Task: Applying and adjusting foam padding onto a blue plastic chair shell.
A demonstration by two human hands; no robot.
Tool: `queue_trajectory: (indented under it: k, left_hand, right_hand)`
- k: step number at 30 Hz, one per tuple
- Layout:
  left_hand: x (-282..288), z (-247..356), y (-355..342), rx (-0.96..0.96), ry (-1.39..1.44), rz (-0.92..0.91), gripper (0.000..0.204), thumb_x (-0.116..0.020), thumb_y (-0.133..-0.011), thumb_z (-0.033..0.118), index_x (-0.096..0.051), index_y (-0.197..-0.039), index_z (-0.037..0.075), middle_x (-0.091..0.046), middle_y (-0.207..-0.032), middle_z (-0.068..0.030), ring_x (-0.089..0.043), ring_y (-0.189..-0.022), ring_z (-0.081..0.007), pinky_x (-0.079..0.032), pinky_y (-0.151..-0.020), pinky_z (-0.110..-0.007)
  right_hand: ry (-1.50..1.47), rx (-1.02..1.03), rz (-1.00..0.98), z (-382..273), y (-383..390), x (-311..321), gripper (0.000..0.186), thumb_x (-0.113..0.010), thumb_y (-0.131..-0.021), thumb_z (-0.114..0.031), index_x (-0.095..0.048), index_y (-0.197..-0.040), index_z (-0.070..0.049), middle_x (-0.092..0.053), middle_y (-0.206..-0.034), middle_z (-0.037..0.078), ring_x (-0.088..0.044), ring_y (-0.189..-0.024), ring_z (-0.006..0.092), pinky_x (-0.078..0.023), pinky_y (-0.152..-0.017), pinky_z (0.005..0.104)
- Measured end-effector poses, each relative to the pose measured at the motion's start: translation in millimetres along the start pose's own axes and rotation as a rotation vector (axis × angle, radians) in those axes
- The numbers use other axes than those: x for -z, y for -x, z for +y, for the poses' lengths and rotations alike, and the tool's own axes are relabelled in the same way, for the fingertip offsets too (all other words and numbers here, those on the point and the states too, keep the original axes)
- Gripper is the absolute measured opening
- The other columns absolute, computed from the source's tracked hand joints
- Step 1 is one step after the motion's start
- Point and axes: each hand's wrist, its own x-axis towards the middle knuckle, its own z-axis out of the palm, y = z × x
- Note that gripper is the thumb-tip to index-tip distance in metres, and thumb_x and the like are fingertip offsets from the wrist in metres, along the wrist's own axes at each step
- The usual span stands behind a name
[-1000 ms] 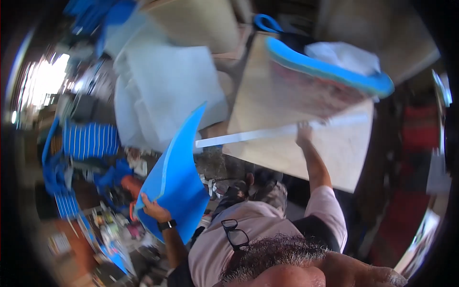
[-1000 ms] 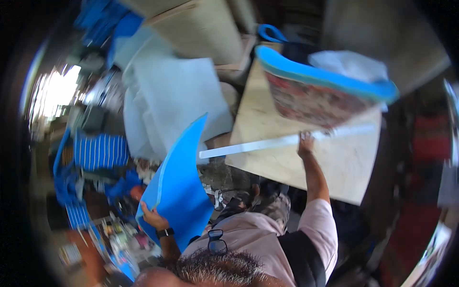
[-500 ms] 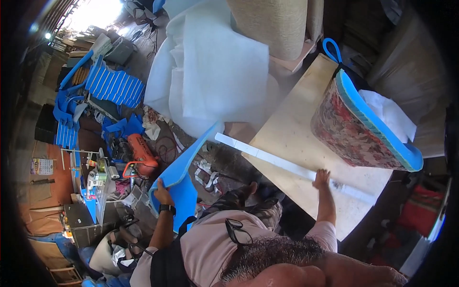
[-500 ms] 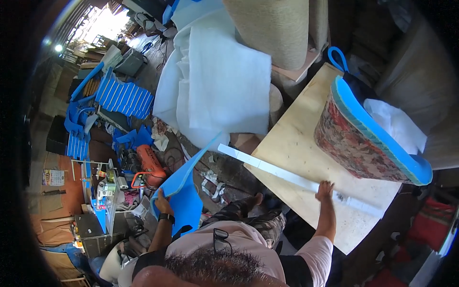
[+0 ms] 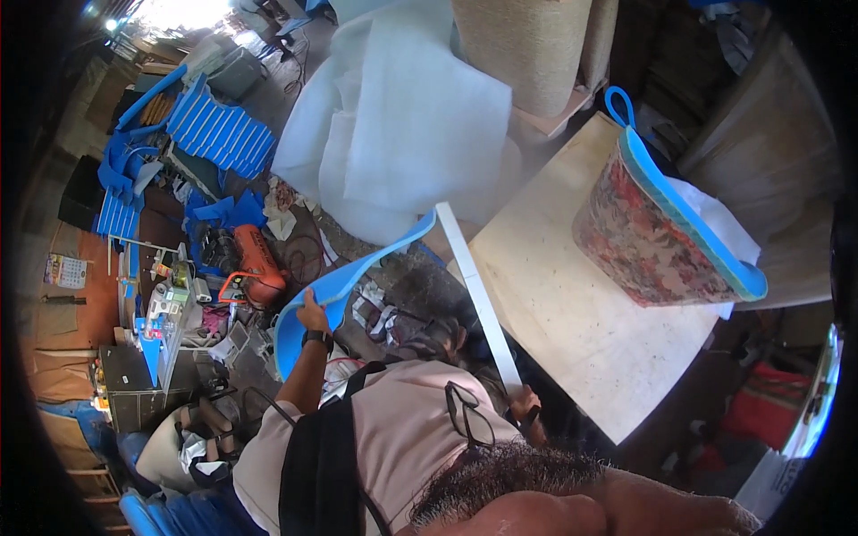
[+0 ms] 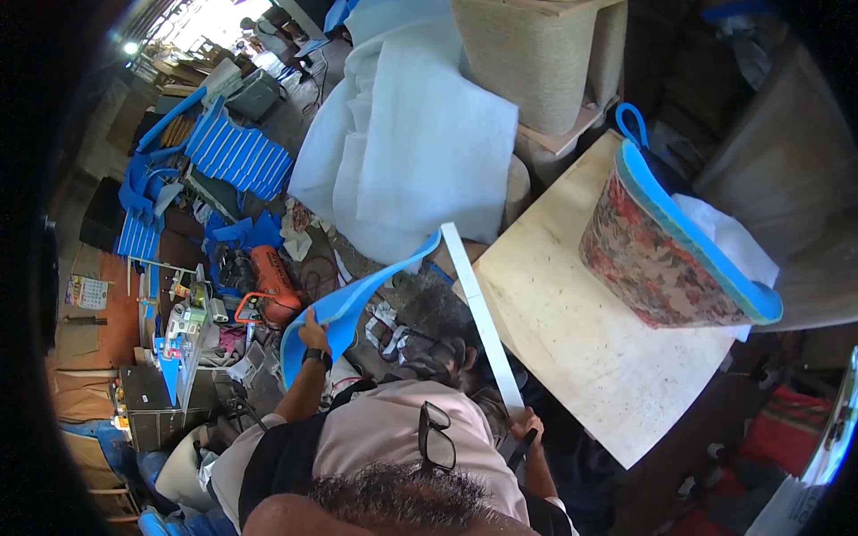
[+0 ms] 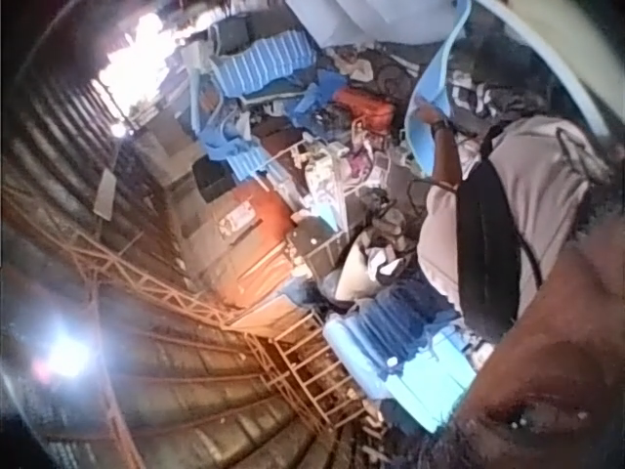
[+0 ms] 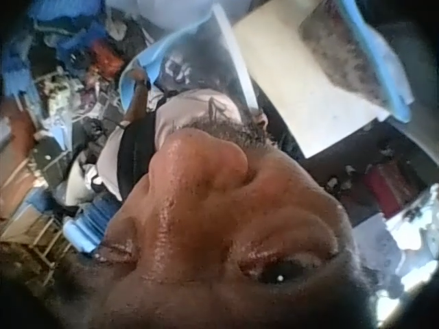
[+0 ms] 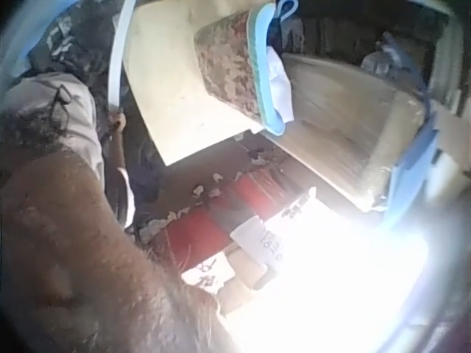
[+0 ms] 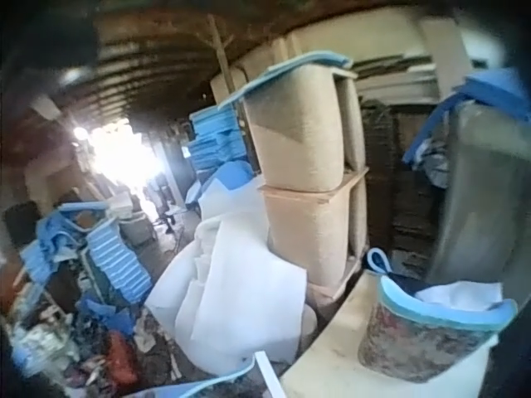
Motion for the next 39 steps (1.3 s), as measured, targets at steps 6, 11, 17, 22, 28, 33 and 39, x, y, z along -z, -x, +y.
queue_trajectory:
  k: [6,11,17,22,28,33,39]
  left_hand:
    - [-41.7,34.0,-2.4,-0.038,-0.059,-0.107,0.056,-0.067,-0.097,0.042,-0.072,-0.110,-0.012,-0.074,-0.105,-0.0171,-0.070,-0.088,-0.0258,-0.059,-0.071,-0.039]
    - [-97.1,61.1,-8.6,-0.181,0.125,-0.325,0.067,-0.063,-0.099,0.048,-0.067,-0.116,-0.016,-0.070,-0.120,-0.0226,-0.069,-0.099,-0.0279,-0.059,-0.083,-0.036]
    - [-136.6,49.1,-50.2,-0.088,0.136,-0.471,0.065,-0.061,-0.101,0.047,-0.064,-0.128,-0.011,-0.063,-0.134,-0.0213,-0.065,-0.112,-0.0301,-0.059,-0.087,-0.038]
    - [-175.0,41.1,-106.0,0.076,-0.037,-0.560,0.058,-0.058,-0.102,0.045,-0.063,-0.135,-0.004,-0.061,-0.136,-0.0201,-0.062,-0.118,-0.0318,-0.057,-0.090,-0.039]
    - [-193.6,55.0,-126.2,0.075,-0.124,-0.767,0.066,-0.061,-0.099,0.051,-0.059,-0.134,-0.005,-0.060,-0.135,-0.0169,-0.058,-0.116,-0.0308,-0.053,-0.095,-0.038]
    - [-186.6,61.0,-133.1,0.088,-0.061,-0.763,0.062,-0.061,-0.100,0.051,-0.061,-0.133,-0.001,-0.063,-0.128,-0.0160,-0.059,-0.103,-0.0276,-0.053,-0.087,-0.040]
    - [-196.1,82.3,-116.5,-0.001,-0.086,-0.742,0.066,-0.058,-0.101,0.051,-0.062,-0.132,-0.007,-0.064,-0.129,-0.0194,-0.062,-0.111,-0.0296,-0.052,-0.085,-0.041]
  right_hand:
    - [-0.183,-0.151,0.110,-7.2,85.8,-31.6,0.065,-0.081,-0.069,-0.041,-0.064,-0.117,-0.001,-0.072,-0.107,0.030,-0.070,-0.105,0.0449,-0.057,-0.088,0.0517]
    - [-0.346,-0.158,0.347,-48.2,99.6,-53.7,0.055,-0.078,-0.073,-0.038,-0.060,-0.110,-0.002,-0.072,-0.100,0.030,-0.070,-0.097,0.0492,-0.057,-0.083,0.0536]
    - [-0.405,-0.326,0.522,-95.1,44.3,-63.4,0.055,-0.082,-0.075,-0.037,-0.060,-0.109,0.001,-0.072,-0.103,0.030,-0.070,-0.099,0.0475,-0.058,-0.085,0.0528]
    - [-0.519,-0.413,0.613,-162.4,-70.3,-56.1,0.071,-0.082,-0.077,-0.045,-0.061,-0.127,0.001,-0.070,-0.115,0.029,-0.066,-0.113,0.0436,-0.053,-0.097,0.0505]
    - [-0.563,-0.319,0.699,-229.1,-200.6,45.4,0.063,-0.078,-0.076,-0.048,-0.064,-0.106,0.006,-0.070,-0.103,0.031,-0.068,-0.102,0.0445,-0.054,-0.088,0.0507]
    - [-0.635,0.064,0.934,-274.5,-302.7,163.0,0.076,-0.080,-0.077,-0.045,-0.060,-0.130,0.004,-0.071,-0.107,0.031,-0.069,-0.106,0.0419,-0.054,-0.091,0.0484]
    - [-0.231,-0.240,0.753,-288.4,-330.8,167.4,0.095,-0.080,-0.078,-0.046,-0.039,-0.152,-0.002,-0.048,-0.148,0.029,-0.047,-0.134,0.0474,-0.042,-0.110,0.0532]
